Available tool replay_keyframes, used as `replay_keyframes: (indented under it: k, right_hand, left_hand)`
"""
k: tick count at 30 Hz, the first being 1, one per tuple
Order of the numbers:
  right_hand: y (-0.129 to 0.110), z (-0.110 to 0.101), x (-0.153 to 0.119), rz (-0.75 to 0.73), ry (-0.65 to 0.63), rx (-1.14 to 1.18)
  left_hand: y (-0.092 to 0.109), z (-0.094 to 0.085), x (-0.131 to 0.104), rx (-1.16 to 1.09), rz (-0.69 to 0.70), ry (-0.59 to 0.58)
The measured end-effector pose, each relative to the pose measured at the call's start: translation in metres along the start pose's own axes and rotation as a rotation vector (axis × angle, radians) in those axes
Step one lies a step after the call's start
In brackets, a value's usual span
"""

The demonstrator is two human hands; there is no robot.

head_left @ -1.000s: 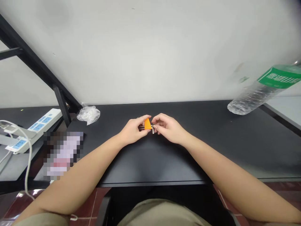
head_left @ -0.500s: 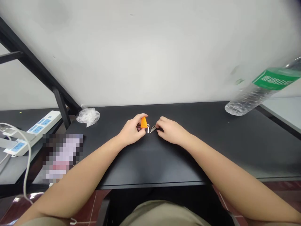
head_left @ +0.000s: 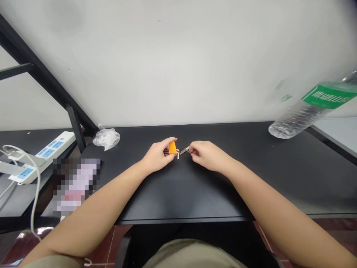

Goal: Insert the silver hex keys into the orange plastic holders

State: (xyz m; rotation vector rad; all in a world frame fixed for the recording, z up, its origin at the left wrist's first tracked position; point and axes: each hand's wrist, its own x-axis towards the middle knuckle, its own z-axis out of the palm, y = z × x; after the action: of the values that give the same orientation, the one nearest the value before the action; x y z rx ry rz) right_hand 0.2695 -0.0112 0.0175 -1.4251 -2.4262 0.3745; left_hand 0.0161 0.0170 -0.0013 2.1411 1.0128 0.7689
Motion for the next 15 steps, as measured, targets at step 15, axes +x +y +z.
replay_keyframes:
  k: [15]
  right_hand:
    - [-0.0055, 0.0002, -0.0033, -0.202, 0.114, -0.002]
  left_hand:
    - [0.0029, 0.0016, -0.004, 0.061, 0.053, -0.038]
